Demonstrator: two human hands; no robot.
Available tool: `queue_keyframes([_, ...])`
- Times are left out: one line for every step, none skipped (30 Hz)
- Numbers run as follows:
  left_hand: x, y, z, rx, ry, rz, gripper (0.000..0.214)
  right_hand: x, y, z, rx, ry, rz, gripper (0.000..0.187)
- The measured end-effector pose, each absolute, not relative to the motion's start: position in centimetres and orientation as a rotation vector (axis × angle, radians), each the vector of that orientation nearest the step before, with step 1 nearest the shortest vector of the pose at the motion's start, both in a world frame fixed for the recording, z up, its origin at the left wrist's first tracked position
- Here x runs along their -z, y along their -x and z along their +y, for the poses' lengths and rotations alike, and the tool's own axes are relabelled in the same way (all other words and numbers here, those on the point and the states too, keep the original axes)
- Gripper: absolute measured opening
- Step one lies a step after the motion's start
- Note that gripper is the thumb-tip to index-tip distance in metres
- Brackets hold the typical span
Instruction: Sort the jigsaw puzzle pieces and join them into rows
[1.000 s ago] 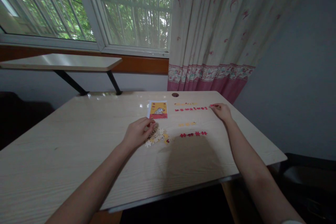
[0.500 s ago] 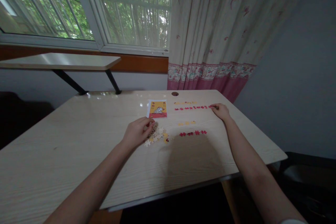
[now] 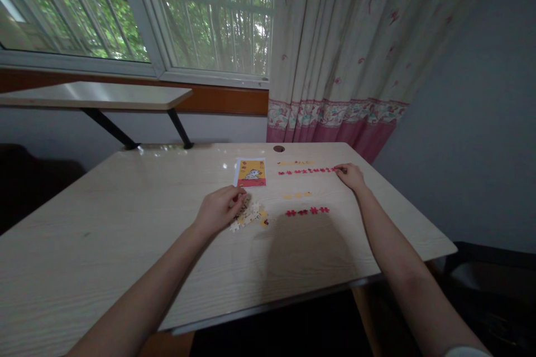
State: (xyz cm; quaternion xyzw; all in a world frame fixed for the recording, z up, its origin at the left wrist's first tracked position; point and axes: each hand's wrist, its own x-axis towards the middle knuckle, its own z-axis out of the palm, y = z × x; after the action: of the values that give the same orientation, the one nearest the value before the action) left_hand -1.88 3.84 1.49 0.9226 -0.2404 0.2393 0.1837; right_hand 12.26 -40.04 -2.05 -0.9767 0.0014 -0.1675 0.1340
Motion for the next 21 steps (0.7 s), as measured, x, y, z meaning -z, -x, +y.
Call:
queue_keyframes([-1.5, 1.9, 3.8, -0.677, -2.596, -0.681, 0.016, 2.0, -12.3, -40.0, 0.486, 2.831, 0.009, 0.028])
queue_keyframes([-1.4, 1.9, 3.9, -0.676, -2.592, -0.683, 0.016, 2.0, -12.3, -40.0, 0.486, 2.830, 0.016, 0.028])
queue_keyframes([-1.4, 1.9, 3.8, -0.674, -2.590, -0.681, 0.017, 2.0, -12.3, -40.0, 0.485, 2.831, 0.022, 0.028])
queue_keyframes([-1.4, 1.9, 3.8, -0.665, -2.593, -0.673, 0.017, 2.0, -12.3, -40.0, 0.482, 2.833, 0.026, 0.028])
queue_keyframes([-1.4, 1.9, 3.8, -0.649, -2.601, -0.664, 0.018, 2.0, -12.3, -40.0, 0.478, 2.835, 0.030, 0.028])
queue_keyframes([-1.5, 1.9, 3.8, -0.630, -2.612, -0.652, 0.018, 2.0, -12.3, -40.0, 0.473, 2.838, 0.032, 0.028])
queue_keyframes([-1.5, 1.9, 3.8, -0.610, -2.624, -0.639, 0.019, 2.0, -12.3, -40.0, 0.468, 2.842, 0.034, 0.028])
queue_keyframes([-1.5, 1.9, 3.8, -0.590, -2.635, -0.628, 0.020, 2.0, -12.3, -40.0, 0.466, 2.844, 0.034, 0.028])
queue_keyframes([-1.5, 1.9, 3.8, -0.575, -2.644, -0.619, 0.020, 2.0, -12.3, -40.0, 0.464, 2.845, 0.033, 0.029])
queue_keyframes([-1.6, 1.9, 3.8, -0.567, -2.651, -0.613, 0.021, 2.0, -12.3, -40.0, 0.465, 2.845, 0.032, 0.029])
queue_keyframes([-1.6, 1.9, 3.8, -0.564, -2.655, -0.608, 0.021, 2.0, -12.3, -40.0, 0.468, 2.844, 0.031, 0.029])
queue_keyframes([-1.6, 1.9, 3.8, -0.563, -2.659, -0.603, 0.021, 2.0, -12.2, -40.0, 0.472, 2.844, 0.029, 0.029])
queue_keyframes([-1.6, 1.9, 3.8, -0.564, -2.661, -0.598, 0.022, 2.0, -12.2, -40.0, 0.477, 2.843, 0.030, 0.029])
queue_keyframes([-1.6, 1.9, 3.9, -0.567, -2.662, -0.594, 0.022, 1.9, -12.1, -40.0, 0.482, 2.843, 0.034, 0.029])
queue_keyframes([-1.7, 1.9, 3.9, -0.571, -2.663, -0.591, 0.022, 1.8, -11.9, -39.8, 0.490, 2.843, 0.035, 0.029])
queue_keyframes([-1.7, 1.9, 3.9, -0.571, -2.664, -0.593, 0.021, 1.7, -11.8, -39.5, 0.503, 2.843, 0.022, 0.030])
queue_keyframes([-1.7, 2.0, 3.9, -0.570, -2.664, -0.596, 0.021, 1.4, -11.5, -39.0, 0.522, 2.843, -0.013, 0.029])
queue_keyframes([-1.7, 2.0, 3.9, -0.567, -2.663, -0.601, 0.021, 1.1, -11.2, -38.2, 0.545, 2.837, -0.076, 0.028])
queue_keyframes([-1.6, 2.0, 3.8, -0.562, -2.661, -0.608, 0.021, 0.7, -10.7, -37.2, 0.570, 2.825, -0.172, 0.027])
queue_keyframes([-1.6, 2.0, 3.8, -0.558, -2.659, -0.613, 0.021, 0.2, -10.1, -35.9, 0.593, 2.801, -0.294, 0.026])
queue_keyframes([-1.5, 2.0, 3.8, -0.556, -2.656, -0.618, 0.021, -0.3, -9.4, -34.4, 0.610, 2.762, -0.431, 0.025])
